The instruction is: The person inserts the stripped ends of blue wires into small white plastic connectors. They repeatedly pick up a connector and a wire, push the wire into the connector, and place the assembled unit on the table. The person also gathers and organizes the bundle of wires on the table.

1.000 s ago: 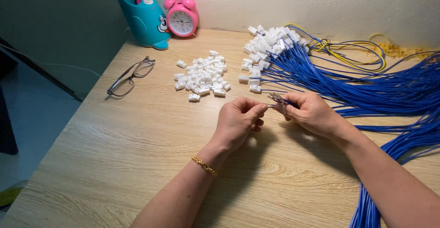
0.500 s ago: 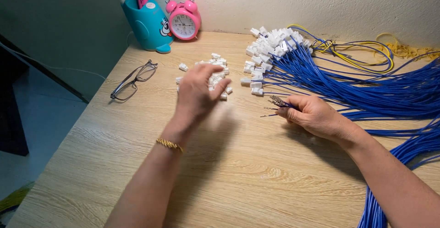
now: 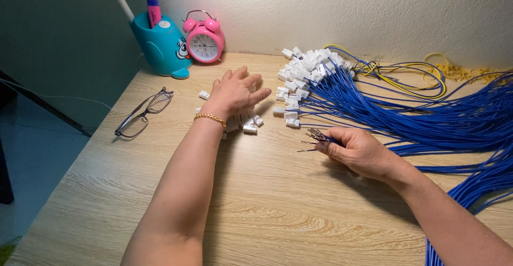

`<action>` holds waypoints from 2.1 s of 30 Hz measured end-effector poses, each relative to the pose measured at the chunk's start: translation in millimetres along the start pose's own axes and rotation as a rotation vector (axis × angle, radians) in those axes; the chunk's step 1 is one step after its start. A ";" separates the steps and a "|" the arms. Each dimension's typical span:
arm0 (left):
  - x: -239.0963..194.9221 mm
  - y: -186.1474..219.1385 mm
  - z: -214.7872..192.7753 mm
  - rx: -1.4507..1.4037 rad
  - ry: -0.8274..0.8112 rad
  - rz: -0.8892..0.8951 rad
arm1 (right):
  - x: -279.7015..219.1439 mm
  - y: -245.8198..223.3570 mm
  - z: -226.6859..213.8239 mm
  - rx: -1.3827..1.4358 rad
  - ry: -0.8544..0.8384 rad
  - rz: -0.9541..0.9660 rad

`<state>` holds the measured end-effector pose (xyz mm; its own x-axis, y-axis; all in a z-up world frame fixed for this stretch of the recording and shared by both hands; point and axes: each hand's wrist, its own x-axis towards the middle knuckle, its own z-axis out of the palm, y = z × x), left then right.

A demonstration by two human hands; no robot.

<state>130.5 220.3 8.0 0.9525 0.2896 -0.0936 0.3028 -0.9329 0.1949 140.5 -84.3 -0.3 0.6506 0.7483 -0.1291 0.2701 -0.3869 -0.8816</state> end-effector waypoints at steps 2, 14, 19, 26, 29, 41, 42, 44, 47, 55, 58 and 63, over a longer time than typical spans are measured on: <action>-1.7 3.1 3.4 0.006 -0.010 0.022 | -0.8 -1.8 -1.7 0.004 0.000 0.003; -80.8 17.9 23.7 0.031 0.040 0.196 | 5.9 19.6 -1.8 -0.019 0.019 -0.086; -107.5 20.2 30.7 0.005 0.082 0.223 | 1.7 15.9 -1.9 -0.001 0.073 -0.123; -117.0 42.4 42.9 0.072 0.401 0.269 | 2.8 9.2 -2.7 -0.013 0.168 -0.162; -114.8 50.0 41.6 0.057 0.397 0.276 | 9.8 18.1 -3.3 -0.012 0.183 -0.144; -117.2 97.7 38.8 -1.273 0.142 0.040 | 1.5 0.9 -10.5 0.176 0.243 -0.112; -116.2 99.2 47.2 -1.527 0.103 0.012 | 1.2 2.8 -10.1 0.248 0.240 -0.116; -119.6 98.6 51.8 -1.628 0.078 0.004 | 1.2 -1.5 -10.3 0.290 0.234 -0.127; -114.5 96.5 63.2 -1.780 0.055 -0.009 | 3.2 6.1 -11.4 0.360 0.228 -0.136; -117.3 102.8 55.8 -1.922 -0.001 -0.021 | 2.3 14.6 -20.6 0.437 0.221 -0.207; -125.1 110.2 53.7 -1.952 -0.012 -0.024 | 0.8 10.3 -20.9 0.430 0.229 -0.243; -137.9 133.7 81.3 -2.030 -0.171 -0.071 | 3.9 16.0 -22.9 0.453 0.227 -0.256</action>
<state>37.1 38.2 -32.4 0.9645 0.1752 -0.1976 0.0393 0.6446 0.7635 163.6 -100.0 -4.5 0.7542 0.6339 0.1713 0.1406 0.0989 -0.9851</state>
